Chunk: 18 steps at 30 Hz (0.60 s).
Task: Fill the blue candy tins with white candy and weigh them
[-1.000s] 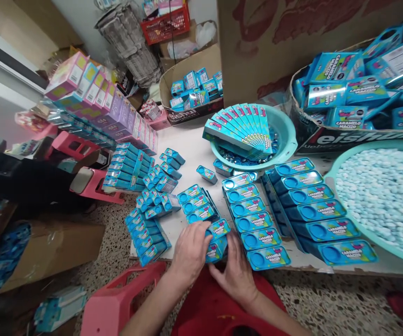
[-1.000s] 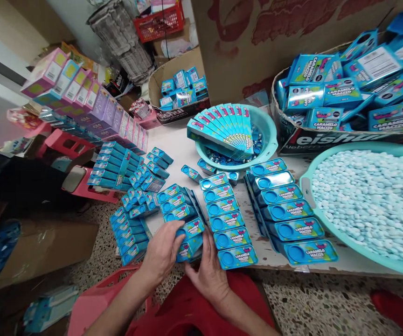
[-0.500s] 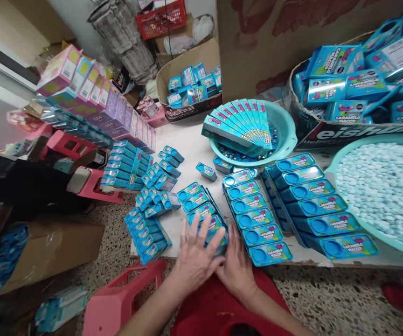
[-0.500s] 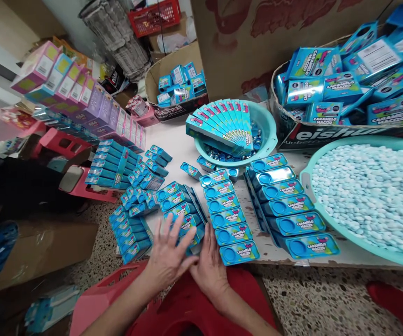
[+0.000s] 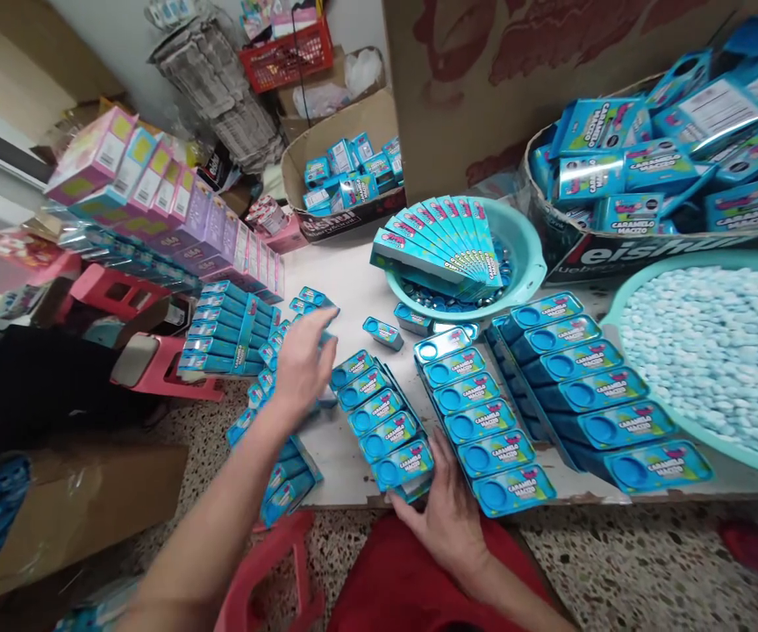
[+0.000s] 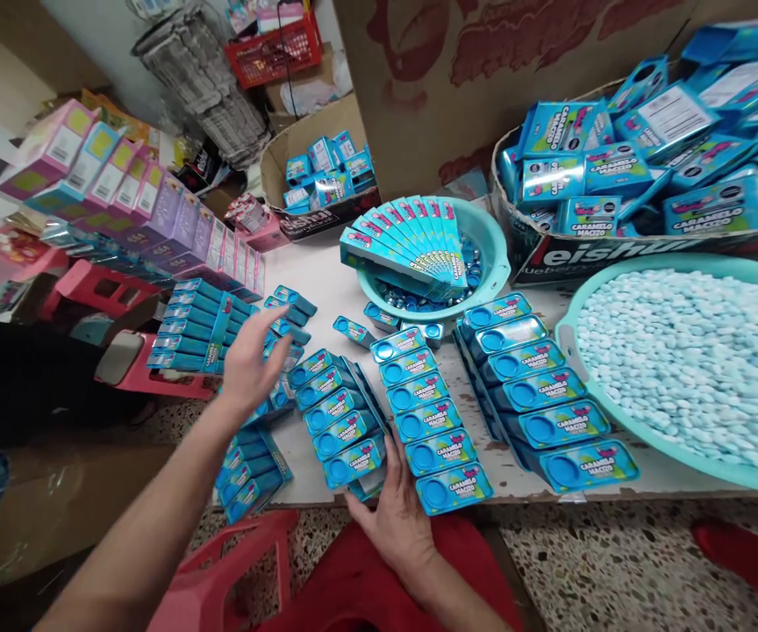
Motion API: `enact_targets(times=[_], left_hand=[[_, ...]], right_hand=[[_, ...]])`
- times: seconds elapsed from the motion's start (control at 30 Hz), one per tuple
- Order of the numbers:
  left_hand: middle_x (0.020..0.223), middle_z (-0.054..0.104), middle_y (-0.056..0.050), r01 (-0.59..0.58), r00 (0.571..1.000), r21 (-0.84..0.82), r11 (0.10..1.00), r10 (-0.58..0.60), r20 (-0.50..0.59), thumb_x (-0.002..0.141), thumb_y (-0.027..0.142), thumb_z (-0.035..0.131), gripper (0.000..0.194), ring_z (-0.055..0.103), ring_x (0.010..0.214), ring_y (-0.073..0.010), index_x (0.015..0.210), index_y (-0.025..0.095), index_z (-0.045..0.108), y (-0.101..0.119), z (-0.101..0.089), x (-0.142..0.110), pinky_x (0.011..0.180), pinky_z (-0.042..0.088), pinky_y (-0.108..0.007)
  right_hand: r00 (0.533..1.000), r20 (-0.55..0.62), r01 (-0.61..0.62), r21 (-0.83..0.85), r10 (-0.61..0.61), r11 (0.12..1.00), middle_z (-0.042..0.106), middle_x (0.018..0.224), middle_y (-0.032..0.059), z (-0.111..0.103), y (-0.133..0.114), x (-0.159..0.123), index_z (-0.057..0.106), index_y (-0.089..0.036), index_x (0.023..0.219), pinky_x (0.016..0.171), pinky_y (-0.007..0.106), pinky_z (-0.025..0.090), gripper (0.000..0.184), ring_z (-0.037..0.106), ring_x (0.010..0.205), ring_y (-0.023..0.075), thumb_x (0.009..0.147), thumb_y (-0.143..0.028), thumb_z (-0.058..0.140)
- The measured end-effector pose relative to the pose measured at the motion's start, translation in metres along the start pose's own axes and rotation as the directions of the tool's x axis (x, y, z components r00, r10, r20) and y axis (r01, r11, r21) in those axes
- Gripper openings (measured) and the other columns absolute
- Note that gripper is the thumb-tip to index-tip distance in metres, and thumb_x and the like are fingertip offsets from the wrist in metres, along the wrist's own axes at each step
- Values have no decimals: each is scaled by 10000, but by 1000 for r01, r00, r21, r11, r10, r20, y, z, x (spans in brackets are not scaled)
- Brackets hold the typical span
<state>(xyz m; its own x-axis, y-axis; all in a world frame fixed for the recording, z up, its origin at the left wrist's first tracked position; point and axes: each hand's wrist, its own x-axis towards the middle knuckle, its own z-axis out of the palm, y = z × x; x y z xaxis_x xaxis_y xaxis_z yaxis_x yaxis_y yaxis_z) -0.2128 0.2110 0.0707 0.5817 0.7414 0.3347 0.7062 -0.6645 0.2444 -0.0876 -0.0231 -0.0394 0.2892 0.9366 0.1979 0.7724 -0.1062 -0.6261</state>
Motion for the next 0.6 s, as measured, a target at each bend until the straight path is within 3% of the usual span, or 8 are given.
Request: enact_targets(times=[0.07,0.13,0.2,0.27,0.33,0.4,0.53,0.6], left_hand=[[1261,562,-100,-83,947,-40,996,91,307,818,183,549,446,504,1185,-225,1261,194,500,-29,35,44,1026,374,-401],[1233,577,-96,-175,778,-101,979,200,596,747,195,636,444,521,1153,-229,1182,179,547,-42,78,72,1004,392,-369],[1143,616,-92,-198,671,-110,974,217,709,737,210,648,368,557,1090,-229,1096,169,579,-42,108,83,952,425,-342],[1083,630,-97,-148,709,-36,988,131,693,774,246,620,312,580,1045,-234,1071,163,577,-38,113,78,905,446,-331],[1102,621,-103,-10,822,69,998,-31,569,809,305,593,374,586,1039,-243,1151,166,532,-34,85,62,878,456,-335],[1137,610,-90,176,904,110,978,-205,375,819,371,587,495,592,1029,-244,1259,190,451,-27,33,35,852,468,-341],[1044,637,-26,328,924,-22,944,-316,217,806,450,596,442,623,921,-212,1189,249,506,16,-79,-39,783,493,-311],[1006,650,-21,318,932,-58,946,-301,202,816,422,594,410,635,851,-188,1178,247,513,51,-105,-77,721,499,-276]], right_hand=[[999,33,-30,-32,31,999,424,1398,212,0,-1,2,128,-129,1480,941,530,467,972,449,1250,384,749,-533,626],[998,54,-37,-59,40,998,385,1432,208,0,0,2,96,-133,1492,952,533,460,998,427,1269,393,753,-565,611],[997,72,-20,-65,25,998,357,1446,221,-1,1,-2,51,-112,1495,961,531,458,1029,408,1286,393,765,-595,590],[996,91,6,-50,-1,999,334,1454,236,-4,4,-8,16,-85,1493,957,515,468,1043,395,1297,388,779,-611,566],[994,113,19,-26,-16,999,320,1462,235,-9,8,-15,11,-80,1492,953,502,475,1001,381,1309,381,810,-586,541],[990,138,14,1,-14,1000,317,1470,218,-12,12,-20,26,-99,1496,962,509,465,918,354,1327,379,848,-524,518],[988,152,-28,89,15,996,306,1480,200,-11,16,-22,40,-124,1497,1001,531,422,859,313,1351,368,867,-462,517],[988,153,-49,144,27,988,277,1493,202,-8,16,-20,22,-127,1496,1011,514,420,883,300,1360,354,858,-453,539]])
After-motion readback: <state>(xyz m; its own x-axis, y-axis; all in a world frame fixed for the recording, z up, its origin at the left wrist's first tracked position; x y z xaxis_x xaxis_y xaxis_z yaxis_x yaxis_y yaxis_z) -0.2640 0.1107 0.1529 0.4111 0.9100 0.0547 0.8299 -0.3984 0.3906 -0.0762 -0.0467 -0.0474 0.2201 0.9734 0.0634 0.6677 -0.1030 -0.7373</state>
